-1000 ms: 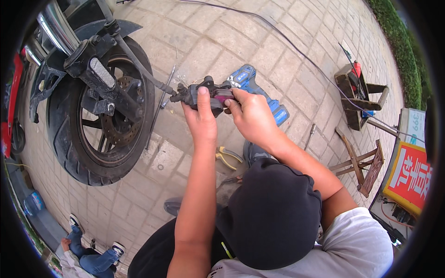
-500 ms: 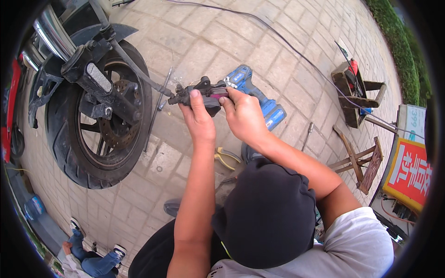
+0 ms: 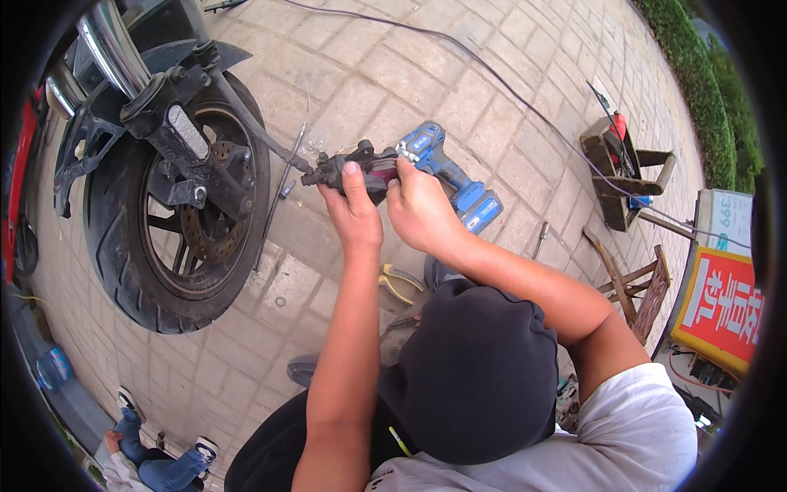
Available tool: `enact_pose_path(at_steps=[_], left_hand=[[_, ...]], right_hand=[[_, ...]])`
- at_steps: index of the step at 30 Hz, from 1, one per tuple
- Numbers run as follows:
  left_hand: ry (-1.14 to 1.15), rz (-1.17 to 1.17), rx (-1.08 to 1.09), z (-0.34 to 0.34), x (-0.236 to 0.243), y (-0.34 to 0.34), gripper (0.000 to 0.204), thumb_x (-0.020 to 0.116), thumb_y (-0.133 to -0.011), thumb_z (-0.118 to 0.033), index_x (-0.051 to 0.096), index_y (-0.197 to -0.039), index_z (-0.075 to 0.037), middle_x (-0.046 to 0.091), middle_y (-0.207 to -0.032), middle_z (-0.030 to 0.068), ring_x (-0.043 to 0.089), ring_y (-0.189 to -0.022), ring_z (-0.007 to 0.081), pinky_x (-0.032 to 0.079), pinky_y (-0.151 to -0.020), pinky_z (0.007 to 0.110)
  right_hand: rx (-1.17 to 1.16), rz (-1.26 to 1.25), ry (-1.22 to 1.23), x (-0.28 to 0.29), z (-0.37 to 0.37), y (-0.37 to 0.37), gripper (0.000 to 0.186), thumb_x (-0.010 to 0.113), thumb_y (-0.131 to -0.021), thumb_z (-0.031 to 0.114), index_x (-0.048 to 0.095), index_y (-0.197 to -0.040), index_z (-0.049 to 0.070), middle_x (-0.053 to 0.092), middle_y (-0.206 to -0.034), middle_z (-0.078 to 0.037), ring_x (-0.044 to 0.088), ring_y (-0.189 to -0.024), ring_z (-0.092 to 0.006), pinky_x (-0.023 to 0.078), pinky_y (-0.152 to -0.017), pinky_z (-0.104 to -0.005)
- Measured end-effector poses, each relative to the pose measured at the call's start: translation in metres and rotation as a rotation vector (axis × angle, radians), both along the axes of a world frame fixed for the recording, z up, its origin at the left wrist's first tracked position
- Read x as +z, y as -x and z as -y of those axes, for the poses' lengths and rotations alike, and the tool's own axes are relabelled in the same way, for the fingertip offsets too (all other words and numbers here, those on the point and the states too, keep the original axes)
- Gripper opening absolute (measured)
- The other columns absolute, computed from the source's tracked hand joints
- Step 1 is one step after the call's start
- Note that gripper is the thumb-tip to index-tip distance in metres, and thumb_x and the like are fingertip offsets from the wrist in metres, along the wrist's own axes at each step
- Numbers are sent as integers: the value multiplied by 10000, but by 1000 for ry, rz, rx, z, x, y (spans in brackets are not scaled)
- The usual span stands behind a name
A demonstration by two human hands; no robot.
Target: The person removes old brake pads from a motorcycle brake caliper and installs new pink brake pads. They use pliers to compress the caliper piston and secure the new pads in place.
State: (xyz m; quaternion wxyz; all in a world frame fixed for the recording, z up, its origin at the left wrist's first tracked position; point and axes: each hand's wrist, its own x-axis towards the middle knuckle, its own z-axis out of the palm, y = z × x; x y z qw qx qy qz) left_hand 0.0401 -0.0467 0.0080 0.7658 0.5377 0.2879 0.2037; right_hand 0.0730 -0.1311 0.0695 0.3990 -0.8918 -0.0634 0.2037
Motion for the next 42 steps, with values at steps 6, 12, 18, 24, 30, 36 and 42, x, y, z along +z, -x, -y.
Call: enact_pose_path(at_steps=[6,12,18,24,30,36,42], left_hand=[[5,7,-13,-6,-8,1,531,522,-981,-384,397,-1289,31,562,-1166,151,553,-1046,209,448,-920,339],[236,50,-26,-17,-11,4,438,412,-996,-390,515,-1198,-15,607,-1112,121,591,-1006,215,450,-909,354],[492,158,-104,-11,1,8,507,317,-992,-426,545,-1167,-8,636,-1111,164,618,-1008,248,467,-921,398],[582,156,-151,-8,18,16,542,353,-990,-498,510,-1193,-21,627,-1088,140,615,-1000,240,476,-921,383],[524,250,-105,-7,25,32,610,625,-890,-291,353,-1367,-23,506,-1200,105,542,-1109,219,479,-935,374],[534,262,-216,-16,29,40,634,647,-808,-153,353,-1354,-20,514,-1182,114,549,-1091,212,481,-934,378],[566,229,-207,-16,37,42,649,650,-791,-131,350,-1355,-17,508,-1194,108,541,-1106,209,477,-941,365]], right_hand=[[-52,-281,-255,-2,-4,-4,274,495,-862,115,521,-1008,-116,633,-870,-266,630,-881,-365,470,-798,-437],[2,-419,-304,17,17,-9,380,546,-984,273,617,-1025,-97,660,-905,-163,610,-883,-186,466,-830,-326],[-48,-492,-508,20,42,-5,448,641,-943,271,586,-1153,-120,688,-978,-140,621,-958,-141,502,-887,-315],[460,193,-423,4,58,-22,638,778,-785,221,485,-1319,31,546,-1308,-153,600,-1113,-283,516,-870,-335],[670,302,-420,-11,55,-25,700,747,-822,299,439,-1382,14,460,-1388,-210,527,-1197,-368,470,-964,-398],[640,36,-483,-6,49,-22,860,703,-800,520,399,-1431,22,409,-1459,-194,423,-1329,-349,384,-1058,-421],[688,217,-445,-12,51,-19,767,740,-814,354,408,-1399,-15,454,-1398,-232,458,-1274,-380,374,-1053,-424]])
